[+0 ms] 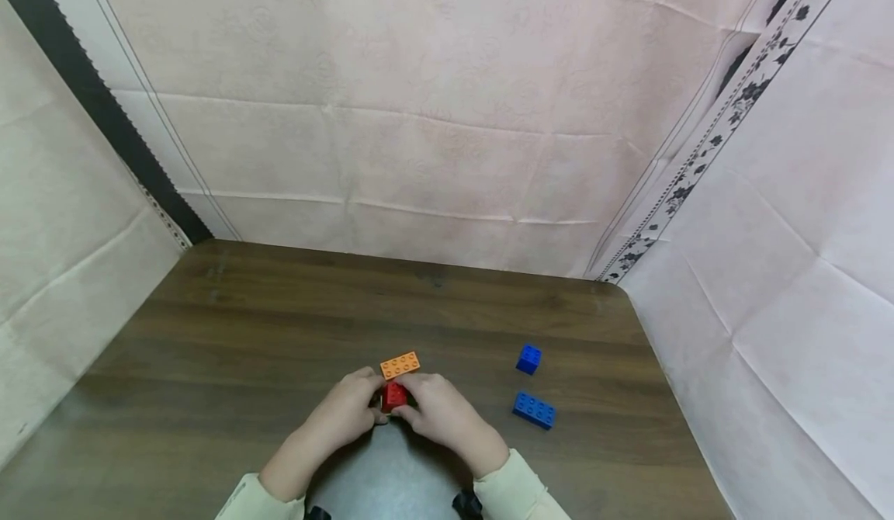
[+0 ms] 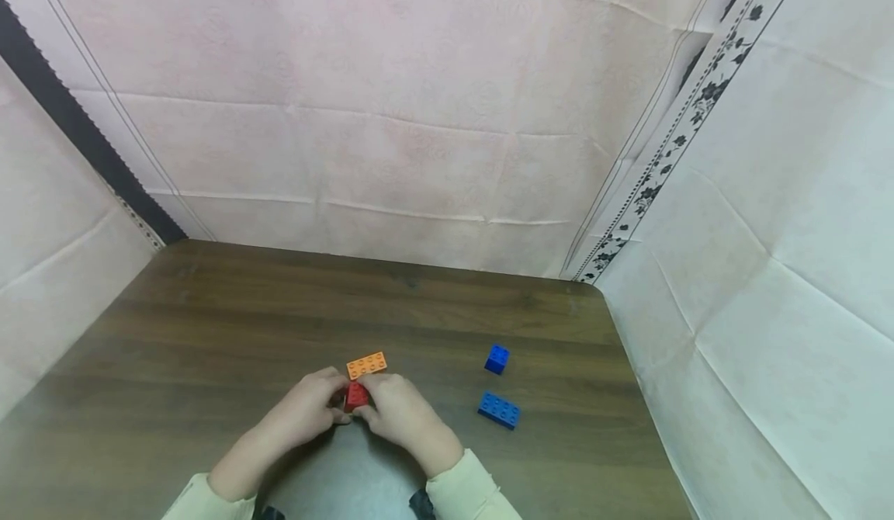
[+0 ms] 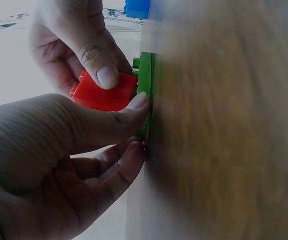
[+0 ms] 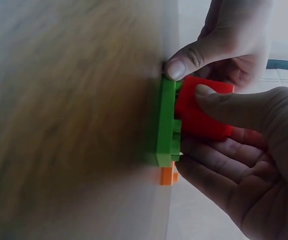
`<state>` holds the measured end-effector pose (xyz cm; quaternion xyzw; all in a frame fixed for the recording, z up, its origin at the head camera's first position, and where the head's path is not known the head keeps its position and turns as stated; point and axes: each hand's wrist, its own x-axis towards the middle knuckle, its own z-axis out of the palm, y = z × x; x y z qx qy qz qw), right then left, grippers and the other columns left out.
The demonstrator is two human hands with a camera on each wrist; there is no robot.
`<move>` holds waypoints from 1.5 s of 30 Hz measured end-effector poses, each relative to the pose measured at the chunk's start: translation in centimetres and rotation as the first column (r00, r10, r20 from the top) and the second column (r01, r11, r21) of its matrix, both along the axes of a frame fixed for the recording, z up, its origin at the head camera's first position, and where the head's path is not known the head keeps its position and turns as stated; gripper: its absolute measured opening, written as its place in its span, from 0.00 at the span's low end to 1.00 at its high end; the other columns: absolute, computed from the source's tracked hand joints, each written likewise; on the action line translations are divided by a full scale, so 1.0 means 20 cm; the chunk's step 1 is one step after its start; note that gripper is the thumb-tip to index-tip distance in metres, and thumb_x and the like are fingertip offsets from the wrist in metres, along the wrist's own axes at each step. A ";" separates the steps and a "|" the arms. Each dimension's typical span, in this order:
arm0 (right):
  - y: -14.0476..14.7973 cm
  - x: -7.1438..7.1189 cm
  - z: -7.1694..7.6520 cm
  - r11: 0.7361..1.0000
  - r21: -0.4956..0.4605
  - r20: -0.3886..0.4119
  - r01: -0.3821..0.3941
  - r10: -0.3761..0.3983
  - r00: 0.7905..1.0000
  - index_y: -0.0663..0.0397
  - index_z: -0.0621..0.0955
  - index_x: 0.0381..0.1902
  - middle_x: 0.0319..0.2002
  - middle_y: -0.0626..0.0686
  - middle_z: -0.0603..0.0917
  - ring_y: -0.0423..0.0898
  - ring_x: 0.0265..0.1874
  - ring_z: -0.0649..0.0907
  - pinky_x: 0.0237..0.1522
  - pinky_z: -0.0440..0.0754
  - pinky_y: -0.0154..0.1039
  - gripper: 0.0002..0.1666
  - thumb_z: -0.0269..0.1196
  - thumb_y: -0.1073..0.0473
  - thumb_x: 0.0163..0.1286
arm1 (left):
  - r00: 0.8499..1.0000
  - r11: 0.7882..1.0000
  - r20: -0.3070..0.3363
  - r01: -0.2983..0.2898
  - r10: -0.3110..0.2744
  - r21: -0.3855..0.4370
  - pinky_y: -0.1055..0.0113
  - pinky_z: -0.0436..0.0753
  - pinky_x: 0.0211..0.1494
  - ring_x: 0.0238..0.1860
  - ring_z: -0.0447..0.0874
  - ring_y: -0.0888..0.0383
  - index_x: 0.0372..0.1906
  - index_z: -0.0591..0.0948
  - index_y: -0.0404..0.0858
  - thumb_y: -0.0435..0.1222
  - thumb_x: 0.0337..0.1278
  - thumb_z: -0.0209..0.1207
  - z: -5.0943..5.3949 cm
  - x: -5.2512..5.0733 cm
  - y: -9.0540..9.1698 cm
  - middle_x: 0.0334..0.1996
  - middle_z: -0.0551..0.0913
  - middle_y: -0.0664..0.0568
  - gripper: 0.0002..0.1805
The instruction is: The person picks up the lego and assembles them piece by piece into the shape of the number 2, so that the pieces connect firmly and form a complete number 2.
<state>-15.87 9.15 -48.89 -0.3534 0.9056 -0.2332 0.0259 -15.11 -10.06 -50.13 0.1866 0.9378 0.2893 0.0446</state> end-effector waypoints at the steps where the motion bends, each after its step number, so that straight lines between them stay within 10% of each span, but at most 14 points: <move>1: 0.00 0.00 0.00 1.000 0.008 0.002 0.000 0.000 1.000 0.53 0.81 0.55 0.46 0.47 0.87 0.33 0.41 0.82 0.42 0.80 0.29 0.19 0.69 0.55 0.69 | 1.000 1.000 0.000 -0.003 0.003 0.001 0.64 0.76 0.32 0.28 0.71 0.61 0.38 0.84 0.38 0.30 0.41 0.78 0.00 0.00 0.00 0.32 0.76 0.56 0.16; 26: -0.05 0.00 0.07 0.989 0.147 -0.006 -0.014 0.015 1.000 0.51 0.82 0.50 0.41 0.46 0.86 0.34 0.35 0.81 0.35 0.78 0.29 0.15 0.70 0.54 0.68 | 1.000 1.000 -0.026 -0.002 0.002 0.005 0.61 0.78 0.33 0.29 0.73 0.59 0.37 0.83 0.38 0.24 0.38 0.75 0.00 0.00 0.00 0.31 0.77 0.54 0.17; 34: -0.04 -0.01 0.06 0.994 0.109 0.026 -0.014 0.011 1.000 0.52 0.83 0.52 0.43 0.45 0.86 0.32 0.35 0.80 0.36 0.77 0.28 0.17 0.70 0.54 0.68 | 0.996 0.994 0.059 0.059 -0.065 0.092 0.54 0.81 0.47 0.43 0.81 0.55 0.51 0.84 0.39 0.33 0.50 0.74 0.02 -0.01 -0.06 0.41 0.83 0.55 0.21; 45: -0.04 -0.01 0.05 0.995 0.101 0.011 -0.014 0.013 1.000 0.52 0.83 0.53 0.43 0.45 0.87 0.32 0.36 0.80 0.37 0.77 0.28 0.17 0.69 0.56 0.69 | 0.997 0.987 -0.031 0.069 -0.065 0.146 0.59 0.84 0.48 0.48 0.86 0.56 0.51 0.86 0.42 0.43 0.57 0.72 0.08 0.02 -0.07 0.45 0.88 0.54 0.18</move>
